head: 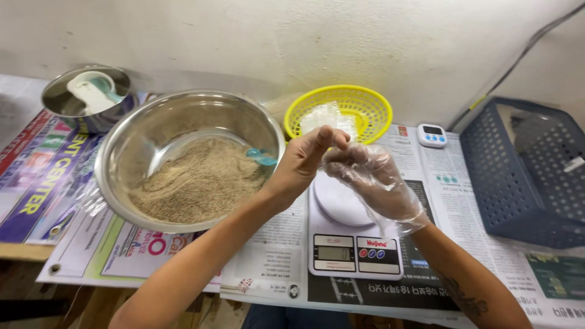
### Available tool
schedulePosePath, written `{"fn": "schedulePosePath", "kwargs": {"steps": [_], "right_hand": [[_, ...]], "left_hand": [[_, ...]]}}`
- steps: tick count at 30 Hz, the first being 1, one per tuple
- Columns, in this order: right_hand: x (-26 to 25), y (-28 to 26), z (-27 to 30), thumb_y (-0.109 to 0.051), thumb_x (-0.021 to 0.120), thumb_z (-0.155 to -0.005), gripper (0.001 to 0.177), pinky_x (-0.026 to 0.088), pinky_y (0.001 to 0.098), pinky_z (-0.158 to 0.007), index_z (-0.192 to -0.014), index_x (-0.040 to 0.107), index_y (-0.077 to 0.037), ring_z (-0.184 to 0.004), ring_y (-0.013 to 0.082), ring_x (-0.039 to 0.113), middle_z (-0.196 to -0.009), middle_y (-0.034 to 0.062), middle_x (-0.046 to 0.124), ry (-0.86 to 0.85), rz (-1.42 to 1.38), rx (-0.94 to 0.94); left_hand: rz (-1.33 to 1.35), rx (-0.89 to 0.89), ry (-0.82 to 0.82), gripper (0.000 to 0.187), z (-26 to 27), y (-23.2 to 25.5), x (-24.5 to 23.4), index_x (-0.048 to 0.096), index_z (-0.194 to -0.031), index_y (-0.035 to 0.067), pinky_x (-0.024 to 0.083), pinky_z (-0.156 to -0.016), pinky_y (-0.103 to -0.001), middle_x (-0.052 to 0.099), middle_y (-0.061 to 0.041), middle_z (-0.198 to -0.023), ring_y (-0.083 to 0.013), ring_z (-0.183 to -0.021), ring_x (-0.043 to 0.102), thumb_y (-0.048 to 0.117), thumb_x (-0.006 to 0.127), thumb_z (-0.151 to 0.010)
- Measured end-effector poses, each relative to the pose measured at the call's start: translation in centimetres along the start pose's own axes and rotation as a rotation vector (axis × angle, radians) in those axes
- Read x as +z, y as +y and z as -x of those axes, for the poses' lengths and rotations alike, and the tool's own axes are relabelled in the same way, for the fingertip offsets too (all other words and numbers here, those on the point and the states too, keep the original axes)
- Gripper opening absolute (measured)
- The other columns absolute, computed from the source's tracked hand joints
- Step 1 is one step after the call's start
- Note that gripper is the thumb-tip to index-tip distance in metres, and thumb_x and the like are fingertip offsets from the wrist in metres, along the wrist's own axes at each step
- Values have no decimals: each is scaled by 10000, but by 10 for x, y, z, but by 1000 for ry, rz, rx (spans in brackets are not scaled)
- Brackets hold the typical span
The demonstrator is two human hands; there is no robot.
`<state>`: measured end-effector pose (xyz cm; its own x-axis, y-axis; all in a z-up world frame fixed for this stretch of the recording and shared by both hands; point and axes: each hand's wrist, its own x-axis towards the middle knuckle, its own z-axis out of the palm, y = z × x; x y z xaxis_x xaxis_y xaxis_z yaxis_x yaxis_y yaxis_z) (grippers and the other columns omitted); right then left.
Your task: Portioning a powdered substance from a large bowl into small plastic bags using a scoop and a digital scale, then placing the bags into a storage crate.
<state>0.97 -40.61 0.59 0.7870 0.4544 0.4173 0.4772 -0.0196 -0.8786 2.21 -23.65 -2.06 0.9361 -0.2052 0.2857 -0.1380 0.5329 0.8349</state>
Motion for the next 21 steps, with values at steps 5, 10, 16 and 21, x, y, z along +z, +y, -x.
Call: {"fn": "schedulePosePath", "kwargs": {"steps": [5, 10, 16, 21], "right_hand": [[-20, 32, 16, 53, 688, -895, 89, 490, 225, -526, -960, 736, 12, -639, 159, 628, -697, 104, 648, 198, -143, 211], [-25, 37, 14, 2, 747, -878, 50, 448, 191, -482, -927, 739, 5, -589, 116, 601, -669, 107, 664, 319, -154, 301], [-12, 33, 21, 46, 761, -853, 113, 475, 189, -561, -956, 761, 1, -659, 100, 606, -736, 108, 710, 348, -154, 278], [-13, 26, 23, 38, 813, -802, 137, 501, 211, -586, -926, 781, -12, -705, 94, 595, -754, 72, 700, 246, 13, 266]], "left_hand": [[-406, -2, 150, 786, 13, 1, 32, 495, -1410, 94, 524, -973, -440, 638, -163, -1233, -290, -1161, 606, 394, 865, -785], [-602, 110, 201, 530, 23, -23, 23, 548, -1323, 39, 569, -837, -352, 675, -142, -1061, -235, -991, 654, 79, 771, -844], [-581, 124, 213, 329, 23, -31, 5, 674, -1146, 74, 565, -707, -273, 680, -55, -823, -131, -762, 637, 73, 813, -847], [-593, 139, 191, 420, 28, -30, 3, 613, -1187, 95, 530, -668, -257, 722, -78, -818, -125, -700, 646, 51, 815, -821]]}}
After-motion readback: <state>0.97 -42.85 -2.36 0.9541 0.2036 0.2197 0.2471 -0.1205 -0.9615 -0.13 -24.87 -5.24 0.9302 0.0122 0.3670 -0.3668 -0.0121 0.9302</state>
